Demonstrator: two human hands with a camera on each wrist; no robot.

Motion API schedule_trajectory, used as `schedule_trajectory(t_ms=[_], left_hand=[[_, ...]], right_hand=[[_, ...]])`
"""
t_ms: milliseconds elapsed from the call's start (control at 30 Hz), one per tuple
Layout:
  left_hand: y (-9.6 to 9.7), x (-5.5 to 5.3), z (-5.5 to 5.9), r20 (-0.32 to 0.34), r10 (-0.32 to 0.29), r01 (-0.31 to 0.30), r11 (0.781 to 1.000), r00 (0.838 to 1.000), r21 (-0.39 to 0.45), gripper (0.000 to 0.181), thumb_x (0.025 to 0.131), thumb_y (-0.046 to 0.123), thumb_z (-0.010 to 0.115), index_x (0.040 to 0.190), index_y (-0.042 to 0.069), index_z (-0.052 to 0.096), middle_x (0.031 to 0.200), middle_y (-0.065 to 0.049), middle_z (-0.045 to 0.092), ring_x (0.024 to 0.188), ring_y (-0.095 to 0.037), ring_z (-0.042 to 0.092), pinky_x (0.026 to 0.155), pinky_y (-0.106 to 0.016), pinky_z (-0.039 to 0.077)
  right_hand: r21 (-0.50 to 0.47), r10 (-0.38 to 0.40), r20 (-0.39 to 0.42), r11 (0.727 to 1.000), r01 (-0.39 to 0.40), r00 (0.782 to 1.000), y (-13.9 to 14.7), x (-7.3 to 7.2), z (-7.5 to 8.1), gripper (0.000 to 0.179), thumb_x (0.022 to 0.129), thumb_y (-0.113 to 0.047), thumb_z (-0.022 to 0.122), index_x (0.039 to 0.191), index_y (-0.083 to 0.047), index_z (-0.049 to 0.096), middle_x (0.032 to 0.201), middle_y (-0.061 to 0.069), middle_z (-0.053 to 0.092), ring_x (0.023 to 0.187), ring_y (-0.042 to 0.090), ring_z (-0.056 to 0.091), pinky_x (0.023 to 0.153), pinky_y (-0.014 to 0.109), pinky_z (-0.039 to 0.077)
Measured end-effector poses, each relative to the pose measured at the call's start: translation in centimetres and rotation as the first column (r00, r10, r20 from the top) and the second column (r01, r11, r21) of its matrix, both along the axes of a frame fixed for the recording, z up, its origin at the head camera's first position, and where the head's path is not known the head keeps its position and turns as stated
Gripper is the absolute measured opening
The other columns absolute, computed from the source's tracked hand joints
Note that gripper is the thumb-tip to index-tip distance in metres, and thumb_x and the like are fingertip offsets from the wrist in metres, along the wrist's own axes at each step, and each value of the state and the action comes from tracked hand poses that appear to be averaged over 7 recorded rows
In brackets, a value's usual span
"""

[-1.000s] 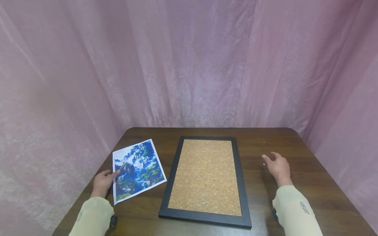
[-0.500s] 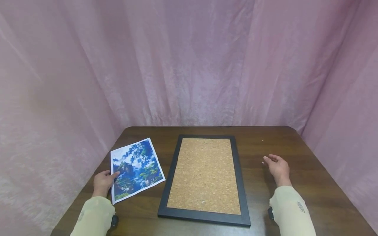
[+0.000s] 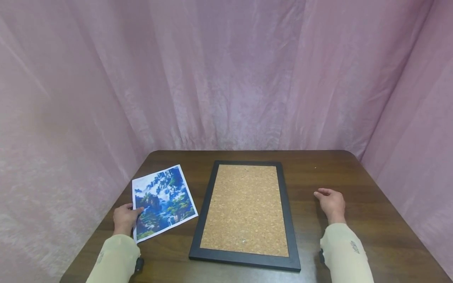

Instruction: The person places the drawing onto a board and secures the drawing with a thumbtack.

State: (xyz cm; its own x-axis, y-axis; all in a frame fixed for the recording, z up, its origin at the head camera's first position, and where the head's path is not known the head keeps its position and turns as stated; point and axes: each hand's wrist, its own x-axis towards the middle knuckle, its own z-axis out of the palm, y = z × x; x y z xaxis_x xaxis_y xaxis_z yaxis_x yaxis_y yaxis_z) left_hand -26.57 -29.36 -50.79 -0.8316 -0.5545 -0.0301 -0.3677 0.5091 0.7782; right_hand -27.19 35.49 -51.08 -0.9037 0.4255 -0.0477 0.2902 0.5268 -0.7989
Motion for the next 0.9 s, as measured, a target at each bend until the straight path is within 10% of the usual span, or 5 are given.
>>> schedule_trajectory(t_ms=[900], left_hand=[[-0.07,0.29,0.36,-0.044,0.007,-0.008,1.0,0.999,-0.03,0.032,0.099,0.013,0.058,0.112,-0.016,0.061,0.114,-0.033,0.052,0.111,-0.05,0.046,0.099,-0.061,0.039]], right_hand=[[0.148,-0.04,-0.01,0.988,0.041,0.999,-1.04,-0.53,0.08,0.029,0.098,-0.021,0.061,0.106,0.003,0.073,0.12,0.027,0.064,0.116,0.049,0.05,0.097,0.056,0.037]])
